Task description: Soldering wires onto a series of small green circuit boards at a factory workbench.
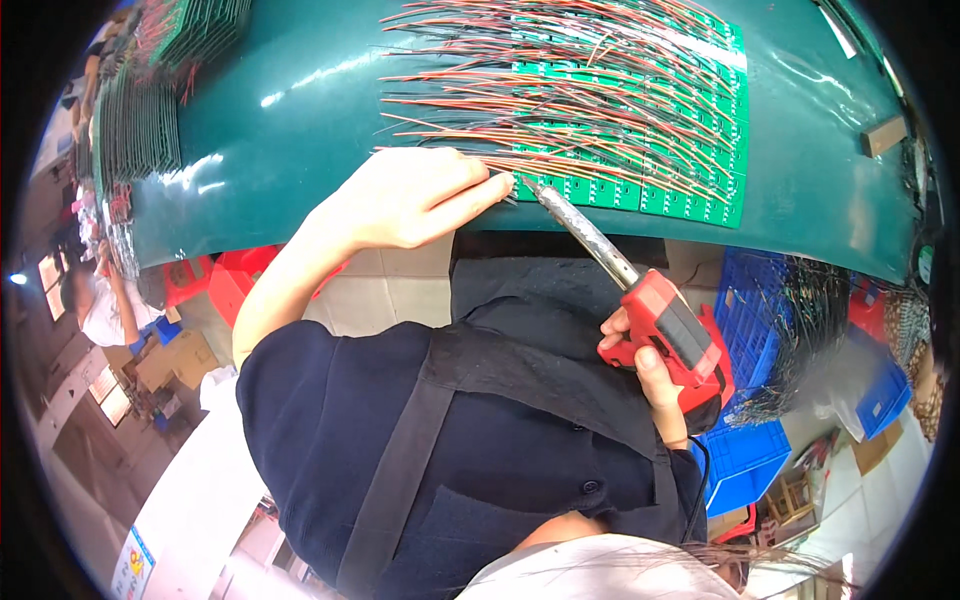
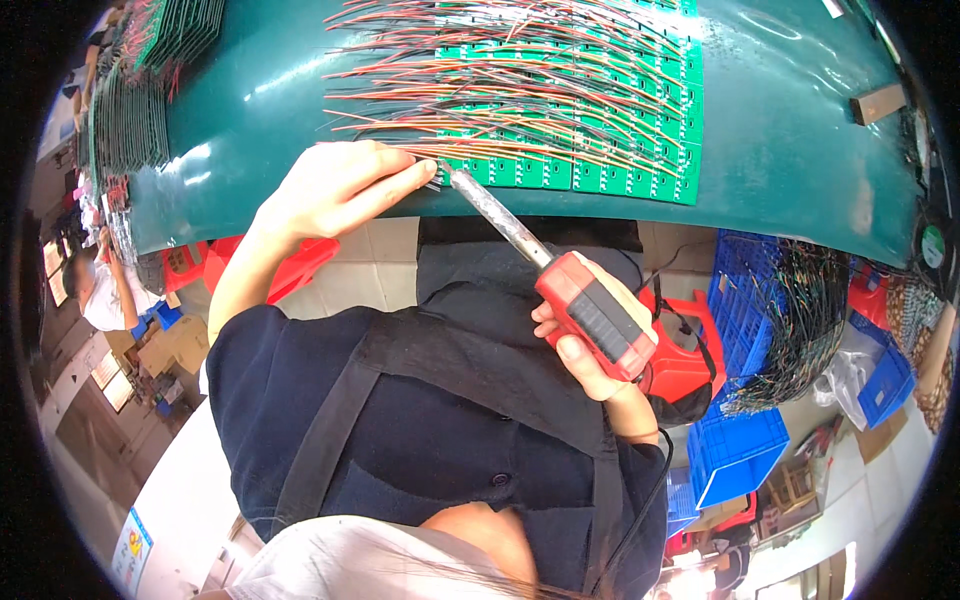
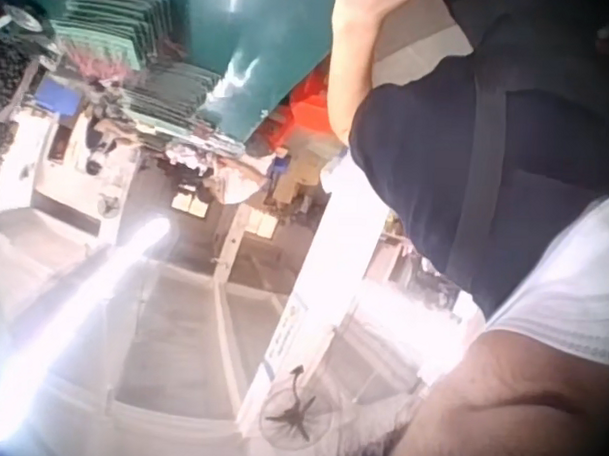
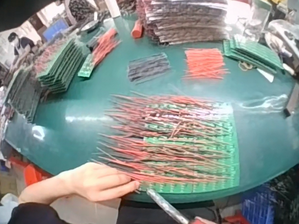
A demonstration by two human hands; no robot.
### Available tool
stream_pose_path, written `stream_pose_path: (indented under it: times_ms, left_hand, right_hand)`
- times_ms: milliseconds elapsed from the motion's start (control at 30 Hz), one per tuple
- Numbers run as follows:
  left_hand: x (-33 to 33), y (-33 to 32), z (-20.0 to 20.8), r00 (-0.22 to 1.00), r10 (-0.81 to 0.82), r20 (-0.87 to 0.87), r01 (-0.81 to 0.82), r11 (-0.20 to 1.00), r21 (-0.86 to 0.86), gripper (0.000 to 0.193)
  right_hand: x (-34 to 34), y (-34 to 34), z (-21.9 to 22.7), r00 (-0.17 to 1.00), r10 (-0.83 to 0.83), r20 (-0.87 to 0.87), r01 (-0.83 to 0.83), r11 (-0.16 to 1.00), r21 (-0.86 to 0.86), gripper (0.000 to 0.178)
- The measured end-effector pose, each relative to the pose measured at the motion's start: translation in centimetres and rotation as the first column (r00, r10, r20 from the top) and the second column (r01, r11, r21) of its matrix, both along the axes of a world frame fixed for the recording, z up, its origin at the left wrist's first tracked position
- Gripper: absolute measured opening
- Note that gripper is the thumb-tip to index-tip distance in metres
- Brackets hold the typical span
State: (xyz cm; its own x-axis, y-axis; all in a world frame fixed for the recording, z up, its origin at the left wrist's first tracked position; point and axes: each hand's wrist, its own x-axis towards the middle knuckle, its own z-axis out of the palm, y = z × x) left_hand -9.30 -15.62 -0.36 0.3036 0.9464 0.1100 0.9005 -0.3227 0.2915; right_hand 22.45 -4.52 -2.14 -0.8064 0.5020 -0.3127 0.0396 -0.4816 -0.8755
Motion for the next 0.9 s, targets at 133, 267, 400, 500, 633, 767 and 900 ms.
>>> stream_pose_path:
  times_ms: [133,267,400,500,633,767,900]
  left_hand:
    - [-0.36,0.19,-0.23,0.995,0.047,0.091,-0.041,0.997,-0.069,0.026]
    - [-0.24,0.25,-0.37,0.980,0.108,0.166,-0.093,0.991,-0.097,0.023]
    - [-0.20,0.37,-0.48,0.980,0.076,0.184,-0.068,0.996,-0.050,0.020]
    - [-0.20,0.27,-0.67,0.982,0.066,0.178,-0.065,0.998,-0.008,0.021]
    - [-0.20,0.16,-0.60,0.990,0.056,0.126,-0.053,0.998,-0.024,0.022]
    - [-0.31,0.24,-0.52,0.985,0.081,0.154,-0.069,0.994,-0.080,0.022]
    - [-0.29,0.26,-0.54,0.987,0.069,0.142,-0.061,0.996,-0.059,0.023]
  right_hand:
    - [-0.44,-0.02,0.14,0.999,0.005,0.032,-0.006,1.000,0.002,0.069]
    - [-0.25,-0.25,0.48,0.995,-0.002,0.097,0.008,0.998,-0.060,0.068]
    - [0.01,-0.46,0.44,0.991,-0.002,0.132,0.008,0.999,-0.039,0.065]
    - [-0.13,-0.59,0.63,0.989,-0.015,0.147,0.016,1.000,-0.002,0.064]
    - [0.05,-0.46,0.72,0.987,0.019,0.158,-0.015,1.000,-0.022,0.064]
    - [-0.58,-0.29,0.58,0.999,-0.021,0.042,0.019,0.999,0.043,0.069]
    - [-0.30,-0.27,0.18,1.000,-0.005,0.015,0.005,0.999,0.049,0.070]
